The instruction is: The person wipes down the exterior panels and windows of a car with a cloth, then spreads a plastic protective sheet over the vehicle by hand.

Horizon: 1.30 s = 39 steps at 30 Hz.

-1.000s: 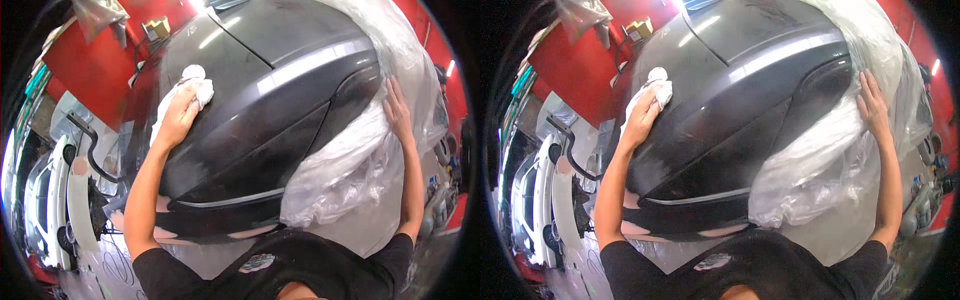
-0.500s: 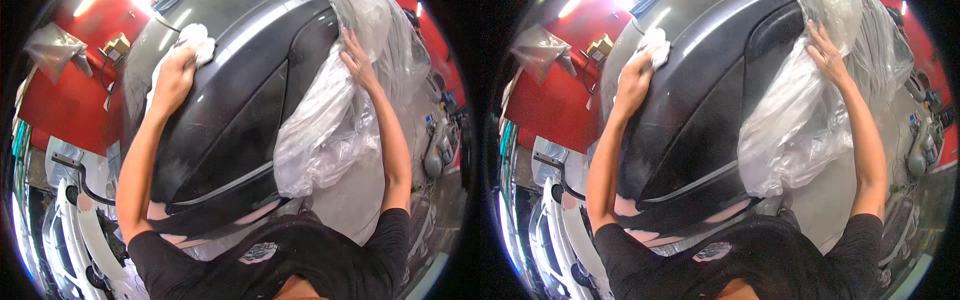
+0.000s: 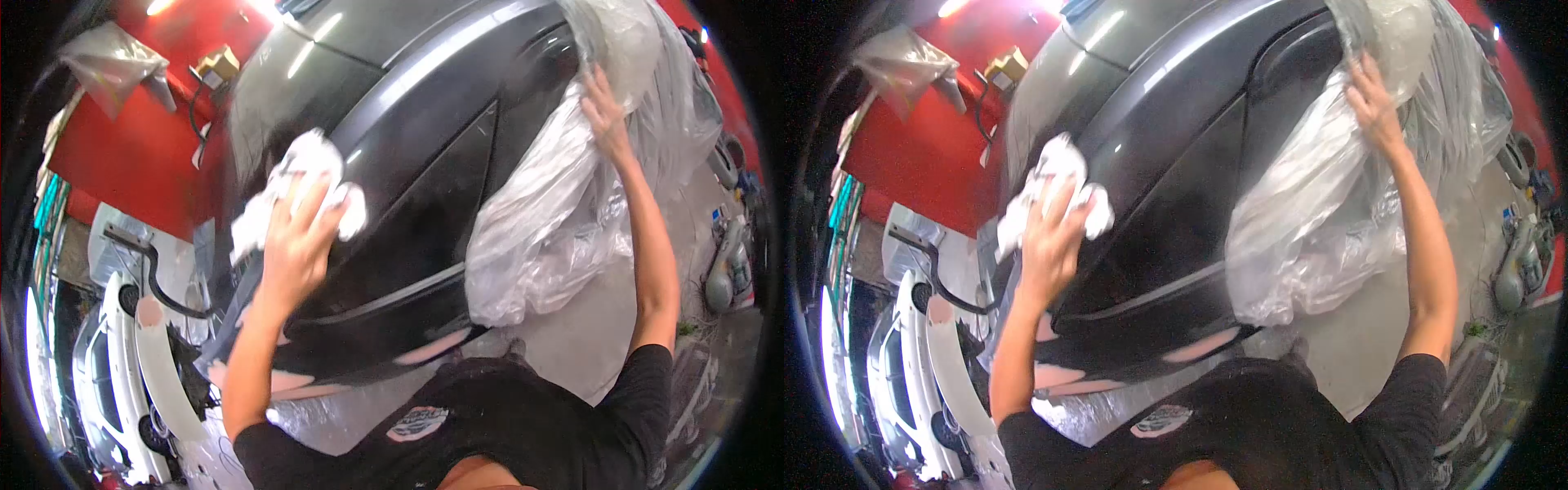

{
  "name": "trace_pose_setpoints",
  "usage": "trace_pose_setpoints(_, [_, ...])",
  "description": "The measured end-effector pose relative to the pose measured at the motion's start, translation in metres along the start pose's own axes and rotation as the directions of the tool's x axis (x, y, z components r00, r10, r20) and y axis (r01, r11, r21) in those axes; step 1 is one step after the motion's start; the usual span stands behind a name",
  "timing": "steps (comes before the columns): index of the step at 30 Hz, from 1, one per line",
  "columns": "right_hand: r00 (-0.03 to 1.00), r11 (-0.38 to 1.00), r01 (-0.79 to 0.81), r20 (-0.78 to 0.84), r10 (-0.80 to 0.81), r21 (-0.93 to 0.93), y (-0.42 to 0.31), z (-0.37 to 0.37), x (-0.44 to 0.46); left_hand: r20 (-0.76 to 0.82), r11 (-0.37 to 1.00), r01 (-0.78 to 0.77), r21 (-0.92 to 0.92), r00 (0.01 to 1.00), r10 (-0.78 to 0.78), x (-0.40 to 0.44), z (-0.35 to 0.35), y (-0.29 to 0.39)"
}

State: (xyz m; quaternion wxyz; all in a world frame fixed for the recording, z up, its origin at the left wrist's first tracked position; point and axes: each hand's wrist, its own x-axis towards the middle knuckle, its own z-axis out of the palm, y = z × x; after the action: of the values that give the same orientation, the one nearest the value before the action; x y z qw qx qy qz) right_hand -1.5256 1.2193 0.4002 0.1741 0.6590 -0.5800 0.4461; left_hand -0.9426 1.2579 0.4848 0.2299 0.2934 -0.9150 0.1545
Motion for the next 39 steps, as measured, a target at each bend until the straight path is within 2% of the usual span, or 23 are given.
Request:
trace_pose_setpoints(1, [1.000,1.000,0.004,-0.005,-0.004,-0.006,0.001,0.004,0.000,-0.034,0.999,0.004,0.035,0.999,-0.003,-0.014,0.004,0.003])
trace_pose_setpoints(3, [1.000,0.997,-0.002,-0.029,0.004,0.071,0.003,0.015,-0.001,-0.007,0.990,0.108,0.094,0.994,-0.107,-0.008,0.008,0.020])
trace_pose_setpoints(6, [0.998,0.991,0.026,-0.062,-0.018,0.128,0.004,0.021,0.003,-0.052,0.984,0.097,0.152,0.995,-0.090,0.058,0.029,0.038])
trace_pose_setpoints(9, [0.999,0.994,0.029,-0.046,-0.024,0.103,-0.008,0.012,0.005,-0.146,0.981,0.021,0.195,0.989,0.008,0.168,0.058,0.077])
trace_pose_setpoints(10, [0.992,0.993,0.096,-0.086,-0.090,0.070,-0.001,0.016,0.005,-0.183,0.973,-0.030,0.229,0.980,0.073,0.205,0.069,0.090])
trace_pose_setpoints(13, [0.993,0.993,0.103,-0.062,-0.099,0.061,0.001,0.008,0.005,-0.384,0.962,-0.116,0.247,0.900,0.207,0.312,0.111,0.111])
trace_pose_setpoints(15, [0.991,0.993,0.104,-0.094,-0.099,0.048,0.009,0.010,0.002,-0.400,0.965,-0.058,0.254,0.902,0.159,0.371,0.138,0.124])
trace_pose_setpoints(16, [0.987,0.992,0.122,-0.106,-0.120,0.016,0.007,0.008,0.002,-0.478,0.986,-0.066,0.153,0.868,0.132,0.388,0.142,0.135])
trace_pose_setpoints(17, [0.982,0.989,0.148,-0.120,-0.148,-0.011,0.004,0.007,0.004,-0.550,0.989,-0.048,0.143,0.827,0.120,0.405,0.153,0.141])
trace_pose_setpoints(18, [0.978,0.987,0.159,-0.131,-0.161,-0.027,0.005,0.009,0.005,-0.643,0.983,0.092,0.159,0.766,0.032,0.422,0.176,0.145])
trace_pose_setpoints(19, [0.975,0.984,0.172,-0.139,-0.176,-0.041,0.008,0.012,0.003,-0.446,0.977,0.110,0.185,0.895,-0.016,0.408,0.161,0.150])
trace_pose_setpoints(20, [0.970,0.982,0.190,-0.155,-0.188,-0.005,0.010,0.013,0.004,-0.496,0.961,0.055,0.271,0.864,0.090,0.385,0.149,0.155])
trace_pose_setpoints(21, [0.966,0.979,0.200,-0.173,-0.192,0.030,0.012,0.017,0.006,-0.537,0.975,0.014,0.224,0.836,0.111,0.361,0.154,0.150])
trace_pose_setpoints(23, [0.964,0.973,0.229,-0.137,-0.226,0.010,0.019,0.021,0.008,-0.556,0.975,0.079,0.210,0.829,0.053,0.292,0.148,0.136])
trace_pose_setpoints(25, [0.964,0.972,0.235,-0.132,-0.233,0.000,0.019,0.019,0.006,-0.508,0.947,0.217,0.237,0.859,-0.070,0.210,0.129,0.126])
trace_pose_setpoints(26, [0.964,0.972,0.233,-0.136,-0.230,0.005,0.014,0.016,0.004,-0.525,0.947,0.260,0.188,0.842,-0.127,0.172,0.122,0.122])
trace_pose_setpoints(27, [0.964,0.973,0.229,-0.143,-0.226,0.001,0.011,0.011,0.004,-0.504,0.911,0.341,0.231,0.843,-0.188,0.132,0.119,0.117])
trace_pose_setpoints(28, [0.960,0.972,0.233,-0.156,-0.234,-0.024,0.008,0.009,0.003,-0.497,0.878,0.426,0.221,0.823,-0.274,0.097,0.115,0.116])
trace_pose_setpoints(31, [0.940,0.960,0.279,-0.208,-0.269,0.017,0.019,0.020,0.005,-0.526,0.807,0.564,0.175,0.746,-0.408,0.018,0.118,0.108])
trace_pose_setpoints(34, [0.948,0.964,0.263,-0.194,-0.252,0.030,0.014,0.022,0.008,-0.670,0.723,0.670,0.169,0.616,-0.414,0.060,0.126,0.123])
trace_pose_setpoints(37, [0.954,0.970,0.241,-0.179,-0.241,-0.022,0.013,0.023,0.006,-0.561,0.817,0.529,0.230,0.758,-0.333,0.134,0.136,0.130])
trace_pose_setpoints(39, [0.952,0.967,0.253,-0.182,-0.244,0.028,0.014,0.022,0.010,-0.567,0.871,0.434,0.229,0.787,-0.243,0.191,0.139,0.139])
